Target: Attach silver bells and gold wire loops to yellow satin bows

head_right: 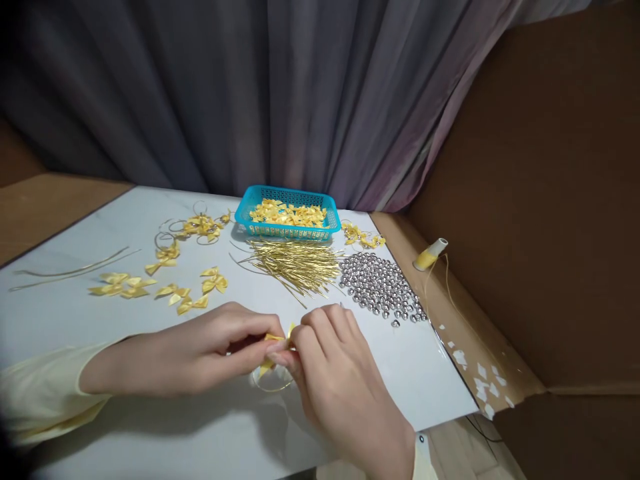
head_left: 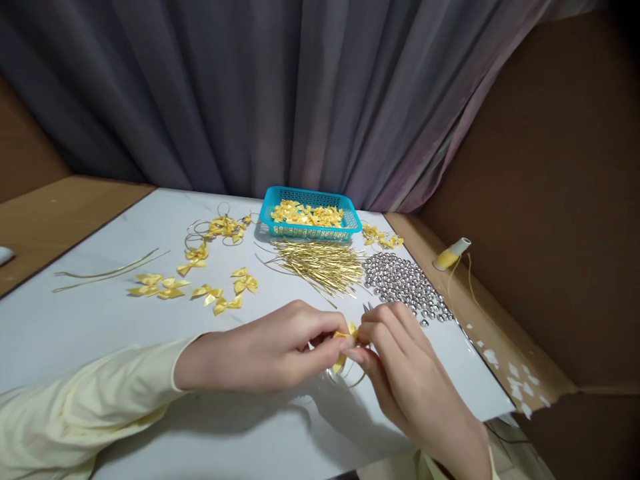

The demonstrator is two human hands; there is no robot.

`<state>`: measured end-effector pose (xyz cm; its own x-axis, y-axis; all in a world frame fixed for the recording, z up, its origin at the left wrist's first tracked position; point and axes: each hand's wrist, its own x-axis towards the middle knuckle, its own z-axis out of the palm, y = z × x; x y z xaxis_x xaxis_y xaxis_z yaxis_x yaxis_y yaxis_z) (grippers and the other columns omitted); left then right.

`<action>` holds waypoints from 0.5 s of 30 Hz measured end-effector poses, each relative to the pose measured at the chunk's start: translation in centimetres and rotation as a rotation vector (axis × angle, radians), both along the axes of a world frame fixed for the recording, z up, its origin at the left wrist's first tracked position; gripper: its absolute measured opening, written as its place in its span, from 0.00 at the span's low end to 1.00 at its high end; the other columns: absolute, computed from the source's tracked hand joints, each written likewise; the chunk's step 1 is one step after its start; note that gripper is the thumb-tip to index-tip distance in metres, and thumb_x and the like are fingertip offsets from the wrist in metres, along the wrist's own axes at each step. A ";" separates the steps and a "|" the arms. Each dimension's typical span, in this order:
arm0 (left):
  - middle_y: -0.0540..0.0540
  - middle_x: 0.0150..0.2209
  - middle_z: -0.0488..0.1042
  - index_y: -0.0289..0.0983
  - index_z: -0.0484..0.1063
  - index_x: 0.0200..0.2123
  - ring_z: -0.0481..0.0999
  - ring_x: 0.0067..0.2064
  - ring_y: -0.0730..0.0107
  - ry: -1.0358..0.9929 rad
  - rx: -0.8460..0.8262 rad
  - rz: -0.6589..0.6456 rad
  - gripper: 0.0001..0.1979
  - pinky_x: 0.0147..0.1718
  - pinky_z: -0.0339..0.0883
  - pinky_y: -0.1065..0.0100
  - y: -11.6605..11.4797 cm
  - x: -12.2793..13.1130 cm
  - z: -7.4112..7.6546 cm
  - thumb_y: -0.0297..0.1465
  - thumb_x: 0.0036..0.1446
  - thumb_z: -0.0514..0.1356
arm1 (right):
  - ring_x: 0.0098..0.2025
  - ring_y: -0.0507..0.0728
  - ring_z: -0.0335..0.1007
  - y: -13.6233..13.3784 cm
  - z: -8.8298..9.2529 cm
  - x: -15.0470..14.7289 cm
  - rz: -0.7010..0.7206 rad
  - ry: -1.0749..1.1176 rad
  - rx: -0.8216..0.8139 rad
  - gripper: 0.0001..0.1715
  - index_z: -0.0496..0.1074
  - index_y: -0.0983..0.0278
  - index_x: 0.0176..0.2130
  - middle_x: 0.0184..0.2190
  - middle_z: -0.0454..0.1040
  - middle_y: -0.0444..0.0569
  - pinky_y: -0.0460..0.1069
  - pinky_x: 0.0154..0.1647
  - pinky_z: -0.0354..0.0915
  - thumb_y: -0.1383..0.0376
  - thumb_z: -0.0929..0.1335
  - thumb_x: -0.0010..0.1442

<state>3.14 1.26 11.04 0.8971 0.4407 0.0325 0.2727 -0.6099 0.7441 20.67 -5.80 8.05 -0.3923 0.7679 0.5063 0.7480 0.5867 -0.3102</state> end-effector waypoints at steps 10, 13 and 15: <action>0.55 0.20 0.55 0.35 0.60 0.26 0.54 0.21 0.78 0.027 -0.173 -0.047 0.13 0.20 0.49 0.74 0.2 -0.1 0.0 0.33 0.62 0.46 | 0.27 0.53 0.51 0.8 -1.1 -0.3 0.005 0.126 0.152 0.10 0.57 0.63 0.29 0.23 0.58 0.45 0.51 0.29 0.50 0.75 0.58 0.61; 0.55 0.20 0.55 0.35 0.59 0.25 0.53 0.21 0.78 0.032 -0.195 -0.038 0.15 0.20 0.49 0.74 0.2 0.0 0.0 0.35 0.62 0.47 | 0.27 0.53 0.52 0.5 -0.7 0.2 -0.049 0.282 0.212 0.11 0.57 0.63 0.28 0.23 0.57 0.44 0.51 0.29 0.50 0.76 0.58 0.60; 0.55 0.20 0.56 0.35 0.58 0.24 0.53 0.21 0.78 0.049 -0.192 -0.023 0.16 0.20 0.49 0.74 0.2 0.0 0.0 0.36 0.62 0.46 | 0.27 0.53 0.53 0.1 -0.2 0.6 -0.096 0.428 0.265 0.12 0.58 0.63 0.28 0.23 0.56 0.44 0.51 0.28 0.51 0.76 0.58 0.60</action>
<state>3.13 1.48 11.00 0.9056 0.4137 -0.0940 0.2988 -0.4647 0.8335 21.23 -5.67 7.87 -0.0408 0.6135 0.7886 0.6409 0.6216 -0.4504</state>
